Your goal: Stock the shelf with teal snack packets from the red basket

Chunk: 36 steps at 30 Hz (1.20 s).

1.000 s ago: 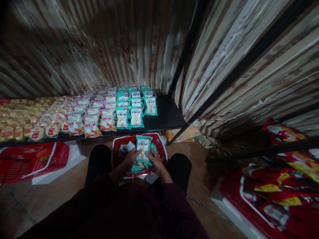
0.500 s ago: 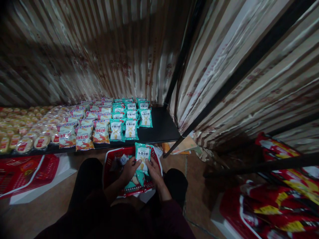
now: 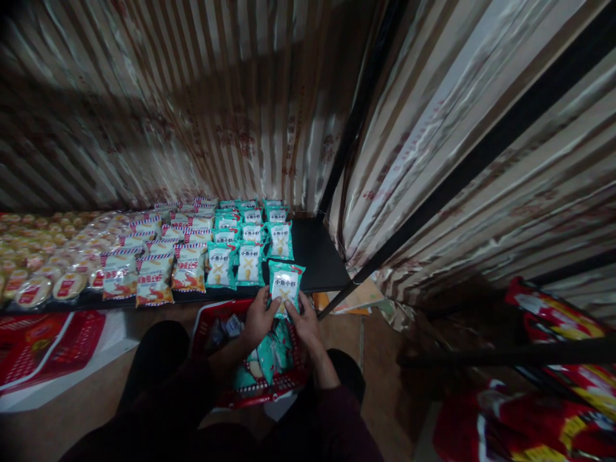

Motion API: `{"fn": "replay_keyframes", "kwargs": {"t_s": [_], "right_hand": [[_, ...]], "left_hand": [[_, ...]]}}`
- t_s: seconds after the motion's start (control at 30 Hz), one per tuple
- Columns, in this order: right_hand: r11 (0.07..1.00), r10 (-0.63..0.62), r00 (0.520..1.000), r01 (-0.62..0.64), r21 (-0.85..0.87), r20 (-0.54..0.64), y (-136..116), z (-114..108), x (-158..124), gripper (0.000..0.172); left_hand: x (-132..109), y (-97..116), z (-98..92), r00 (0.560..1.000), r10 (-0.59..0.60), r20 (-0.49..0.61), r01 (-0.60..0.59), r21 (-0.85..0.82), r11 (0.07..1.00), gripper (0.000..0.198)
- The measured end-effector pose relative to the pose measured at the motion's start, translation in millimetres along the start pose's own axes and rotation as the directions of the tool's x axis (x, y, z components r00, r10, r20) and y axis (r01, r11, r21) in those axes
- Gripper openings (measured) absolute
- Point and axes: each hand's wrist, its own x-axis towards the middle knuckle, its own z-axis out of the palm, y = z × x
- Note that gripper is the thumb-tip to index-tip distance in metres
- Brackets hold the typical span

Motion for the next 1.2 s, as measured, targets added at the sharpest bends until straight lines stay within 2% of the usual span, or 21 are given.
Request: {"fn": "replay_keyframes", "kwargs": {"t_s": [0.2, 0.33, 0.47, 0.57, 0.67, 0.8, 0.93, 1.2], "right_hand": [[0.991, -0.102, 0.995, 0.103, -0.080, 0.016, -20, -1, 34, 0.062], [0.979, -0.137, 0.990, 0.140, -0.148, 0.029, -26, 1, 58, 0.062], [0.948, -0.189, 0.981, 0.191, -0.256, 0.033, -21, 1, 82, 0.061], [0.895, -0.286, 0.958, 0.272, -0.353, 0.015, -13, 0, 98, 0.058], [0.866, -0.342, 0.939, 0.325, -0.380, 0.025, -5, 0, 111, 0.056], [0.830, -0.351, 0.936, 0.331, -0.448, 0.041, 3, 2, 121, 0.057], [0.807, -0.337, 0.941, 0.305, -0.506, 0.030, 4, 5, 124, 0.056], [0.848, -0.223, 0.974, 0.213, -0.485, 0.038, -10, 4, 120, 0.062]], "left_hand": [[26, 18, 15.4, 0.998, 0.034, -0.055, -0.028, 0.106, 0.994, 0.039], [45, 24, 24.8, 0.994, 0.062, -0.089, -0.049, 0.139, 0.989, 0.050], [61, 24, 30.6, 0.993, 0.060, -0.099, -0.039, 0.198, 0.979, 0.060], [69, 23, 33.1, 0.991, 0.075, -0.110, -0.048, 0.231, 0.972, 0.061], [75, 23, 35.2, 0.987, 0.099, -0.123, -0.058, 0.303, 0.951, 0.060], [80, 22, 37.7, 0.981, 0.154, -0.121, -0.088, 0.427, 0.900, 0.059], [82, 17, 39.9, 0.978, 0.183, -0.096, -0.120, 0.459, 0.880, 0.063], [75, 5, 41.2, 0.971, 0.236, -0.032, -0.194, 0.468, 0.862, 0.074]]}}
